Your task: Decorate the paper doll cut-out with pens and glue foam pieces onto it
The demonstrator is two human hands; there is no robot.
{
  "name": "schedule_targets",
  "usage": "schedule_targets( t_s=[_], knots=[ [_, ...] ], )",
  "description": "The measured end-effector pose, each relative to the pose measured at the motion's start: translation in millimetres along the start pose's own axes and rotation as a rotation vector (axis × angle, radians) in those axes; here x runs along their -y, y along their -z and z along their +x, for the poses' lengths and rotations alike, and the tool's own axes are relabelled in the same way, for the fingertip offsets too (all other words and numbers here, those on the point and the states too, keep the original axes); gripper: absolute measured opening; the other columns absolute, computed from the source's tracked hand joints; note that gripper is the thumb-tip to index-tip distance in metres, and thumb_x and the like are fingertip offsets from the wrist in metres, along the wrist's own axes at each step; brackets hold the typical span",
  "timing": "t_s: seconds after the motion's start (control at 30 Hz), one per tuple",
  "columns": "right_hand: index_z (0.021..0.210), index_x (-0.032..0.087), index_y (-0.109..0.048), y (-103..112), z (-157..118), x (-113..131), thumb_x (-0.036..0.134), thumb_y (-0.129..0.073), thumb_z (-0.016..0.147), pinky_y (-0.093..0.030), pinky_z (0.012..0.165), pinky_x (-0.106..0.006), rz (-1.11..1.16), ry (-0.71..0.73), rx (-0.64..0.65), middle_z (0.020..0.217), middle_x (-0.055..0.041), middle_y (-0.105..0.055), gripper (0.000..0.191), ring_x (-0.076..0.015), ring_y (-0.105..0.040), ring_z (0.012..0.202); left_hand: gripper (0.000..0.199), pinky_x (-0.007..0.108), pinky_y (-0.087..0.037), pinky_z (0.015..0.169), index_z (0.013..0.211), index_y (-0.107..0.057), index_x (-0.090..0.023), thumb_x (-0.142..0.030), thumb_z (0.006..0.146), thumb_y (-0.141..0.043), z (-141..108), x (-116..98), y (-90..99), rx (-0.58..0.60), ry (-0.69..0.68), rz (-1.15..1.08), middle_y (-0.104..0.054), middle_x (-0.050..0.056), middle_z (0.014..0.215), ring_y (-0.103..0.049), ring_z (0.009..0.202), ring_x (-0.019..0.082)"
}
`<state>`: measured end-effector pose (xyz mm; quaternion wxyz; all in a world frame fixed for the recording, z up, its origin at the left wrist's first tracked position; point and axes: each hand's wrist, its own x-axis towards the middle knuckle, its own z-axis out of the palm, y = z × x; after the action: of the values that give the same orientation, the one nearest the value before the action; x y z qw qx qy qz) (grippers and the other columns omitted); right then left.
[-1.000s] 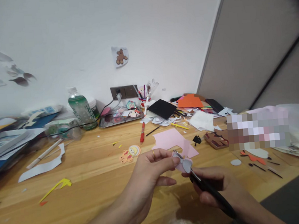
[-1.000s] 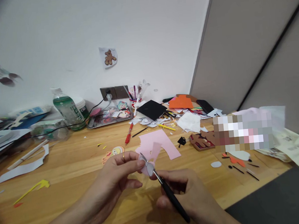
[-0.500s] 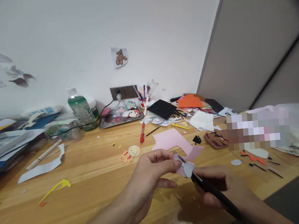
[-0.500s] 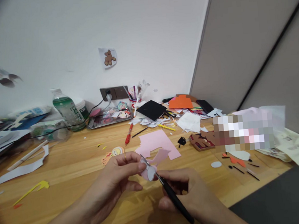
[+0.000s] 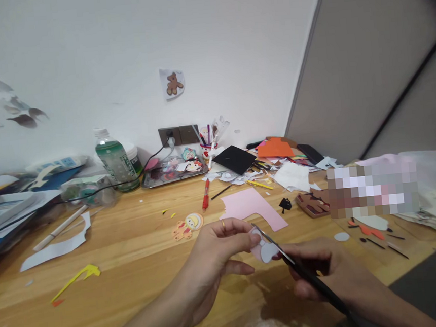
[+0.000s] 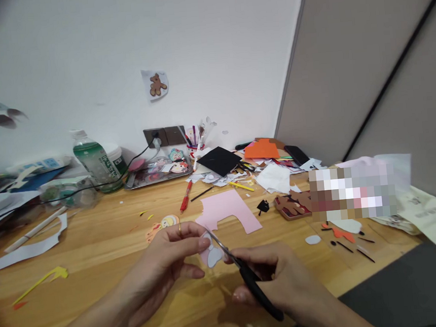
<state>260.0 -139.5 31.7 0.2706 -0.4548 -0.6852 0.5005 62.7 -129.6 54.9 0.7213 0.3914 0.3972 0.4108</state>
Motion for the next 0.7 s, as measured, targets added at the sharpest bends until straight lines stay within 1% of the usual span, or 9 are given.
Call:
schedule_targets(
  t_s=[0.1, 0.17, 0.27, 0.37, 0.53, 0.7],
  knots=[
    [0.095, 0.020, -0.067, 0.3, -0.4, -1.3, 0.054, -0.066, 0.059, -0.025, 0.047, -0.022, 0.010, -0.023, 0.002, 0.055, 0.0035, -0.035, 0.050, -0.0092, -0.029, 0.050, 0.015, 0.017, -0.046, 0.051, 0.073, -0.062, -0.014, -0.025, 0.066, -0.068, 0.0, -0.4, 0.1, 0.001, -0.012, -0.006, -0.058, 0.001, 0.068, -0.053, 0.063, 0.009],
    [0.097, 0.019, -0.065, -0.4, -0.1, -1.6, 0.055, -0.064, 0.062, -0.023, 0.047, -0.022, 0.019, -0.016, 0.033, 0.056, 0.0033, -0.034, 0.050, -0.0093, -0.028, 0.051, 0.015, 0.018, -0.047, 0.052, 0.074, -0.062, -0.014, -0.026, 0.067, -0.067, -0.3, -0.7, 0.0, 0.004, -0.022, -0.003, -0.058, 0.001, 0.069, -0.053, 0.065, 0.009],
    [0.099, 0.018, -0.064, -1.8, 1.1, 1.2, 0.054, -0.060, 0.067, -0.021, 0.047, -0.022, 0.038, 0.042, 0.096, 0.058, 0.0028, -0.034, 0.048, -0.0100, -0.028, 0.053, 0.014, 0.018, -0.047, 0.053, 0.074, -0.062, -0.014, -0.026, 0.067, -0.066, -1.0, -0.5, 0.0, -0.005, -0.027, 0.011, -0.059, 0.001, 0.072, -0.054, 0.067, 0.010],
    [0.100, 0.019, -0.062, -2.9, 2.3, 5.9, 0.054, -0.059, 0.068, -0.024, 0.047, -0.021, 0.059, 0.087, 0.136, 0.060, 0.0027, -0.037, 0.048, -0.0099, -0.030, 0.054, 0.013, 0.018, -0.046, 0.051, 0.072, -0.061, -0.014, -0.025, 0.067, -0.066, -0.9, 0.7, 0.5, -0.011, -0.014, 0.030, -0.060, 0.001, 0.071, -0.054, 0.065, 0.010],
    [0.102, 0.020, -0.062, -3.3, 3.3, 6.1, 0.052, -0.061, 0.068, -0.029, 0.049, -0.020, 0.036, 0.094, 0.122, 0.062, 0.0028, -0.041, 0.046, -0.0096, -0.033, 0.056, 0.013, 0.017, -0.045, 0.051, 0.071, -0.061, -0.014, -0.025, 0.066, -0.066, 0.1, 0.6, 1.1, 0.002, -0.006, 0.067, -0.062, 0.002, 0.071, -0.055, 0.063, 0.009],
    [0.104, 0.021, -0.062, -2.6, 3.1, 3.2, 0.050, -0.062, 0.067, -0.029, 0.049, -0.021, 0.016, 0.058, 0.101, 0.061, 0.0025, -0.041, 0.047, -0.0103, -0.033, 0.055, 0.016, 0.017, -0.043, 0.051, 0.069, -0.061, -0.013, -0.028, 0.064, -0.066, -0.3, -1.9, -0.3, -0.010, 0.011, 0.125, -0.063, 0.004, 0.069, -0.055, 0.061, 0.009]
  ],
)
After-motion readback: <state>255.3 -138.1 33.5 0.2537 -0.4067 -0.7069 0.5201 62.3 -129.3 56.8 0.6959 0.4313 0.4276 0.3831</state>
